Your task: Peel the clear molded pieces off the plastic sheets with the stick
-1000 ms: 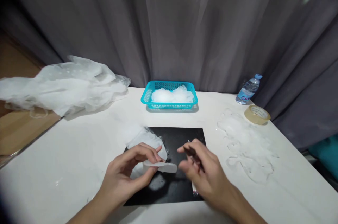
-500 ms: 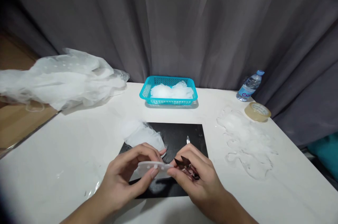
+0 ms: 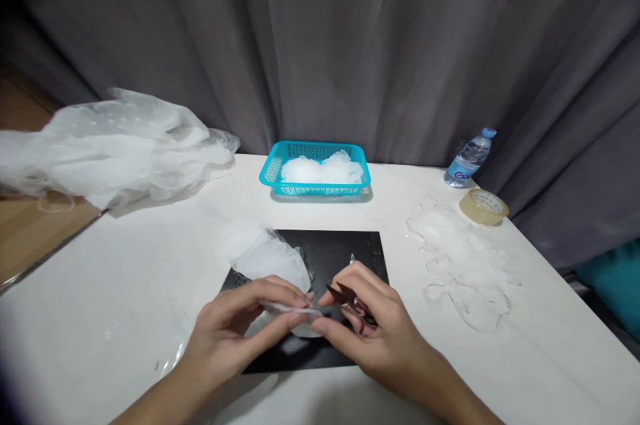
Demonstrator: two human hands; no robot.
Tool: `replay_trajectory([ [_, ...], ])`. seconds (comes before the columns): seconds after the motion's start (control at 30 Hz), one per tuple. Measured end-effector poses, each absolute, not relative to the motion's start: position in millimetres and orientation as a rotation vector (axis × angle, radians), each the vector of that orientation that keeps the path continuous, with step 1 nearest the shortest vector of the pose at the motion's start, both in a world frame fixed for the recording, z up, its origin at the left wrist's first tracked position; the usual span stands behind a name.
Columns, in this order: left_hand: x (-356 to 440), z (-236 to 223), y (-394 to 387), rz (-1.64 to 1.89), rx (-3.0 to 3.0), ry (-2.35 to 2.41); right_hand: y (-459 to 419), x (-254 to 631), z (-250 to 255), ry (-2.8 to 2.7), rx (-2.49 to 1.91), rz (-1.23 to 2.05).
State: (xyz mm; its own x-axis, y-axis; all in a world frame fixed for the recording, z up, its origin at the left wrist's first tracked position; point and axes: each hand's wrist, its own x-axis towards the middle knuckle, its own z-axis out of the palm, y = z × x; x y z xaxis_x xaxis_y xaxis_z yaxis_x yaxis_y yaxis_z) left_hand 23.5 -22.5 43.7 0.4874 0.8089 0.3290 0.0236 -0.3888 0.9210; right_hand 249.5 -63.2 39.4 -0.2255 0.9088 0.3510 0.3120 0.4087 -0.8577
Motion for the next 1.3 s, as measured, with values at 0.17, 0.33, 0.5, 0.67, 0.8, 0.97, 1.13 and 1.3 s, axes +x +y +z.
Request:
replay_trajectory([
  [0.17, 24.3, 44.0, -21.2, 1.010, 1.705, 0.705, -62.2, 253.2, 40.6, -1.787, -1.037, 0.798],
  [0.33, 21.3, 42.8, -22.3, 0.952, 1.792, 0.685, -63.2, 253.3, 35.7, -1.784, -1.018, 0.797],
  [0.5, 18.4, 40.8, -20.1, 0.972, 1.735, 0.640, -60.6, 259.0, 33.5, -1.808, -1.022, 0.860],
  [0.67, 20.8, 43.2, -19.9, 0.989, 1.775, 0.650, -60.3, 257.1, 36.4, -1.787, -0.940, 0.692],
  [0.8, 23.6, 43.9, -19.1, 0.997, 1.915, 0.604, -61.7, 253.4, 37.7, -1.797, -0.906, 0.609],
  [0.97, 22.5, 43.8, -17.4, 1.018, 1.940, 0.559, -64.9, 252.5, 37.9, -1.825, -0.876, 0.588],
  [1.13, 20.7, 46.9, -16.1, 1.063, 1.941, 0.518, -65.6, 259.4, 38.0, -1.833, -0.956, 0.673],
  [1.3, 21.2, 50.1, -17.5, 1.056, 1.947, 0.549, -64.3, 261.7, 37.2, -1.841, -0.937, 0.612],
])
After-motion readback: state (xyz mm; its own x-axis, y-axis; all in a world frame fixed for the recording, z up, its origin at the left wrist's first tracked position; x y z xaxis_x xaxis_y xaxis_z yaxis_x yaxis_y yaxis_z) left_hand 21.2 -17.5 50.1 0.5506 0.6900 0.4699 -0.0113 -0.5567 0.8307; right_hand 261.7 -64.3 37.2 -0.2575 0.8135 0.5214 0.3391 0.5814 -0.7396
